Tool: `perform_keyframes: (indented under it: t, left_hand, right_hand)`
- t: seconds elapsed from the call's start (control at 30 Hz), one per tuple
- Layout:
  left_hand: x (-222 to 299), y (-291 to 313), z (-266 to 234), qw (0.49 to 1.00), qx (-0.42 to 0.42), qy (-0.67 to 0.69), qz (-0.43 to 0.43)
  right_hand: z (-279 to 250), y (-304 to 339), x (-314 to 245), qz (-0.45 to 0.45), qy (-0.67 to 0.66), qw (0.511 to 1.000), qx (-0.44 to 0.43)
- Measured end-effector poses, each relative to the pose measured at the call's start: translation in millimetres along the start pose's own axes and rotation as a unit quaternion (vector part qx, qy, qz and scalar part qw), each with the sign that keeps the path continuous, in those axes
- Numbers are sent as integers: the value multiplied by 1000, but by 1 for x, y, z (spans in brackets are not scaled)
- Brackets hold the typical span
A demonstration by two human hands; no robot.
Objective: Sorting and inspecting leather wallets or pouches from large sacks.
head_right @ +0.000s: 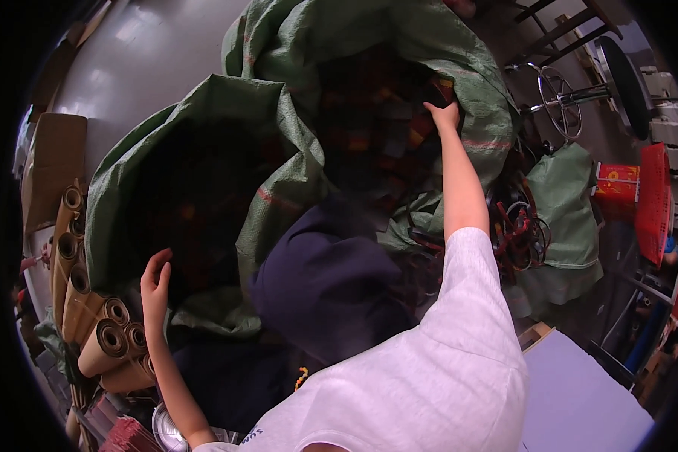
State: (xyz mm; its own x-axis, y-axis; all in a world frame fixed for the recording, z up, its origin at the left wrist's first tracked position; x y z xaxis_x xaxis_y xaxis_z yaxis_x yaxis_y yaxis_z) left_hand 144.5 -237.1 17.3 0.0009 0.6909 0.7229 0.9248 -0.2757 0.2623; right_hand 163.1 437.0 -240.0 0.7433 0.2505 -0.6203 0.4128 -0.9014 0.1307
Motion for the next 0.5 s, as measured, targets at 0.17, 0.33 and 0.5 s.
perform_keyframes:
  t: [0.17, 0.33, 0.5]
  left_hand:
    - [2, 4, -6, 1000, 3, -11, 16]
    - [27, 0, -9, 996, 12, 33, 79]
    - [40, 6, -11, 985, 25, 120, 120]
  right_hand:
    - [-25, 28, -29, -61, 21, 997, -43]
    - [-62, 72, -83, -167, -341, 908, -176]
    - [-146, 172, -229, -118, -370, 864, -320]
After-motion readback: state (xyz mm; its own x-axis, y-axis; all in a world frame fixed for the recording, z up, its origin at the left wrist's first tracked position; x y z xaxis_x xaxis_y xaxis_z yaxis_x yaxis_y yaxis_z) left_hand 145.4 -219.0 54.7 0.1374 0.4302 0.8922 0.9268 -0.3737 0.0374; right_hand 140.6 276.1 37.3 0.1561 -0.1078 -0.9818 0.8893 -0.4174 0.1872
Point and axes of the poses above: each hand's wrist, its own y-axis away from the middle knuckle, its own z-axis out of the palm, x = y × z, the point moved 3 cm from there along -y, towards the middle knuckle, and after that the axes turned 4 degrees about z, right-handed, at the moved point
